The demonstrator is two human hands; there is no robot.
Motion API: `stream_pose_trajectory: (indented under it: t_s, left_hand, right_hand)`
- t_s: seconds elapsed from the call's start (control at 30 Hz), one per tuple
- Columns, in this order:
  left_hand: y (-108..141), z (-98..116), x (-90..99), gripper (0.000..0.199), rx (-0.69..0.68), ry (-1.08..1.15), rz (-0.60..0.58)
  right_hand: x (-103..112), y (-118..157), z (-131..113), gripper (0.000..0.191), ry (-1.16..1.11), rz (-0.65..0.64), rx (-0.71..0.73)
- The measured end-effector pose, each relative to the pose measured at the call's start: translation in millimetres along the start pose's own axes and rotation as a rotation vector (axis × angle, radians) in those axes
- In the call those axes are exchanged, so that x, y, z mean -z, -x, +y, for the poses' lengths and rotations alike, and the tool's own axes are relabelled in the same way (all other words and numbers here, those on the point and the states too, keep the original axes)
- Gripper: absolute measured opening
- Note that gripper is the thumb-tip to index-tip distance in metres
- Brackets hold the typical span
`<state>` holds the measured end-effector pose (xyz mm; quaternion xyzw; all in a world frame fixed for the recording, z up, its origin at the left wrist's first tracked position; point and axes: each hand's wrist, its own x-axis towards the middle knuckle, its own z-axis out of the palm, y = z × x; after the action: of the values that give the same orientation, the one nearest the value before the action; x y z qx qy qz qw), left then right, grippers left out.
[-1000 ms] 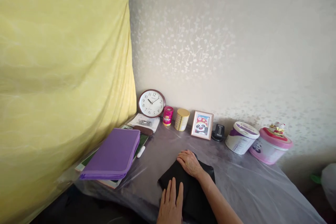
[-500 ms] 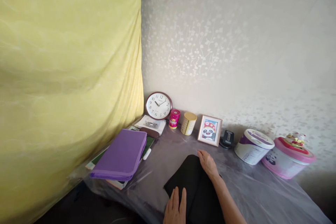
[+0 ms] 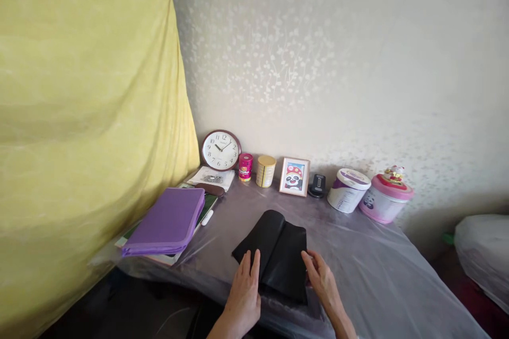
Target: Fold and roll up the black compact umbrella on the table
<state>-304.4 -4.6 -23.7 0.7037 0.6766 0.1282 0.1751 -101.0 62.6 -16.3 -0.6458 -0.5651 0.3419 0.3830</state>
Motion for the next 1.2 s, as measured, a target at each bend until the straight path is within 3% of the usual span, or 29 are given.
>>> stream_pose_trajectory:
  t_s: [0.17,0.33,0.57,0.73,0.87,1.03,1.2]
  left_hand:
    - [1.5,0.5,-0.4,0.09,0.004,0.005,0.027]
    - [1.0,-0.1,-2.2,0.095,0.008,0.003,0.023]
    - [-2.0,-0.7,-5.3,0.097,0.015,-0.031,0.034]
    - [-4.6,-1.1,-10.5,0.097,0.024,-0.053,0.044]
    - [-7.7,-4.6,-18.2,0.097,0.024,-0.063,0.056]
    - [-10.5,-11.1,-24.7,0.094,0.023,-0.032,0.041]
    - [-12.1,-16.2,-27.6,0.085,0.059,0.01,0.004]
  right_hand:
    - [-12.7,9.5,-4.4,0.054,-0.119,-0.035,-0.074]
    - [-11.3,3.9,-8.4,0.05,-0.231,-0.048,-0.069]
    - [-13.2,-3.6,-56.3,0.043,-0.569,-0.186,-0.082]
    - [-41.1,-20.6,-85.7,0.043,-0.673,-0.251,-0.045]
    - [-67.9,-32.8,-95.8,0.045,-0.695,-0.249,-0.081]
    - [-100.7,-46.9,-89.0,0.039,-0.656,-0.289,-0.072]
    - [-124.0,-60.8,-71.6,0.033,-0.375,-0.26,0.059]
